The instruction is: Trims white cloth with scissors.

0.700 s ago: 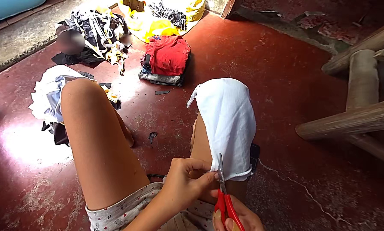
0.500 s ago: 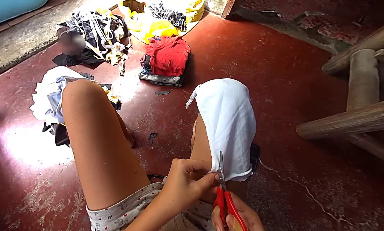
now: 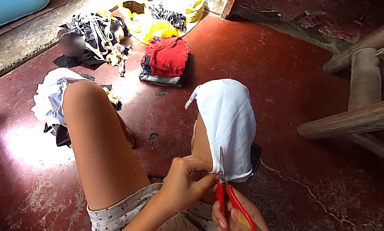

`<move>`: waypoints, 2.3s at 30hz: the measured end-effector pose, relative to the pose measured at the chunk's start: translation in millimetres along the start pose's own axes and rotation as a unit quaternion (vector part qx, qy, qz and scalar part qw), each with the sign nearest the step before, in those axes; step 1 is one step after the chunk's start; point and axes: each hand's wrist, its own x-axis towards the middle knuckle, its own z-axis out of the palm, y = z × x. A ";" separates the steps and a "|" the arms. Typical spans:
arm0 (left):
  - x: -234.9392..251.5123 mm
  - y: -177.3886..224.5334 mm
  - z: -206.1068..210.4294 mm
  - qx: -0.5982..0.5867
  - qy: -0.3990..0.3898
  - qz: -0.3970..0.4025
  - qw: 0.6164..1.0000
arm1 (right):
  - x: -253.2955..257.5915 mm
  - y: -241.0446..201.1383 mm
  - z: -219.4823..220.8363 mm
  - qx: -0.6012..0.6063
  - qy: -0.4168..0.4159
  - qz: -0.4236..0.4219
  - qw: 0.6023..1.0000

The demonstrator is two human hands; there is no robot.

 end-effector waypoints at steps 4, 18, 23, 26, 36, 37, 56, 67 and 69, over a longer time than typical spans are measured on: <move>0.1 -0.9 0.0 0.007 -0.001 0.009 1.000 | 0.3 0.7 -2.3 0.009 -0.003 0.000 1.000; 0.0 -2.4 -0.6 0.030 -0.005 0.012 0.999 | 0.7 1.4 -1.5 0.005 0.003 0.007 1.000; 0.4 -2.8 -1.1 0.031 -0.006 0.015 0.999 | 0.9 2.2 -1.5 0.003 0.002 0.003 1.000; 0.3 -2.4 -0.9 0.032 -0.007 0.013 0.999 | 0.6 2.4 -1.7 0.000 0.002 0.003 1.000; 0.4 -2.1 -1.3 0.033 -0.013 0.012 0.999 | -0.1 2.9 -1.3 0.001 0.006 0.002 1.000; 0.5 -2.2 -1.4 0.033 -0.015 0.014 0.999 | -0.2 2.9 -1.3 -0.001 0.007 0.002 1.000; 0.3 -6.2 -5.2 0.064 -0.008 -0.014 0.998 | -3.5 -5.3 9.0 -0.066 0.042 -0.007 0.997; 11.9 6.5 -13.7 0.024 0.009 -0.043 0.999 | -4.9 -7.1 10.7 -0.090 0.049 -0.003 0.995; 13.1 8.9 -12.7 0.009 0.015 -0.058 0.998 | -4.5 -7.3 10.8 -0.098 0.051 -0.007 0.994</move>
